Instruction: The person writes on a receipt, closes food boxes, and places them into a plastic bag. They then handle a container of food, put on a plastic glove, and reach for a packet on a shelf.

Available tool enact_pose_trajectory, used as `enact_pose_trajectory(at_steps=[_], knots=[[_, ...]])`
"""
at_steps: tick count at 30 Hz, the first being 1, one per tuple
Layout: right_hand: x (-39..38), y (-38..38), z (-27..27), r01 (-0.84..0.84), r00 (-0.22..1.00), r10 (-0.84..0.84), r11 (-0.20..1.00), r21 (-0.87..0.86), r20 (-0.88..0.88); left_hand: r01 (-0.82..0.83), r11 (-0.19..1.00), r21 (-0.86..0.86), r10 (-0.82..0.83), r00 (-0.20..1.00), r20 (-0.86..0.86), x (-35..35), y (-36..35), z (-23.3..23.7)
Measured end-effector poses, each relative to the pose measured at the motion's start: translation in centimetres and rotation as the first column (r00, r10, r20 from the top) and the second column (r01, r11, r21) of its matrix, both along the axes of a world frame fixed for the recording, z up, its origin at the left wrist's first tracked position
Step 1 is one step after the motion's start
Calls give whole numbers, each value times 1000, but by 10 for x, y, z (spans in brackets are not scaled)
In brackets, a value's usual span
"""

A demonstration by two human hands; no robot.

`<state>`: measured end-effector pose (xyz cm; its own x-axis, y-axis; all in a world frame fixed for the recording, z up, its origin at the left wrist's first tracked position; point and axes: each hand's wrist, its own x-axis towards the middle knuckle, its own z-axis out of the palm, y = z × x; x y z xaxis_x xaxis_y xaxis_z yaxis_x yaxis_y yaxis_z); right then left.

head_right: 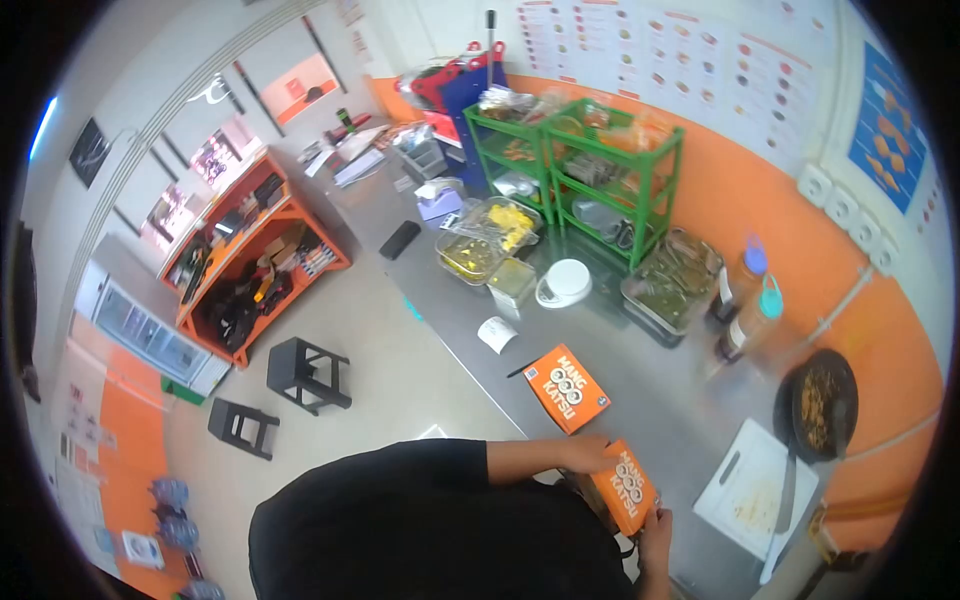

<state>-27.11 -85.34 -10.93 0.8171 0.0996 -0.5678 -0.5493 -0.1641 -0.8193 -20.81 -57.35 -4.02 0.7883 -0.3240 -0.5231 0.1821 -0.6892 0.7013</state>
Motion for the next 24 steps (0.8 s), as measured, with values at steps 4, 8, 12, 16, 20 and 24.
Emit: enact_pose_trajectory(at_steps=[4,8,12,16,20,24], knots=[[12,5,4,13,997,-8,998,-67,71,-32,996,-89,34,999,26,1,1,-21],[20,-3,-17,-95,980,134,964,-247,147,33,999,-43,-33,999,19,0,0,-8],[18,1,-12,-164,938,234,949,-268,256,-69,980,185,50,994,101,-12,-11,-40],[12,-5,-55,-155,813,271,954,-258,516,37,938,344,-199,872,447,-30,-1,-90],[23,3,25,-286,503,628,769,-571,594,225,919,324,-390,641,661,-33,8,-59],[27,2,37,-335,332,811,579,-743,482,476,779,408,-625,534,570,-19,6,-37]])
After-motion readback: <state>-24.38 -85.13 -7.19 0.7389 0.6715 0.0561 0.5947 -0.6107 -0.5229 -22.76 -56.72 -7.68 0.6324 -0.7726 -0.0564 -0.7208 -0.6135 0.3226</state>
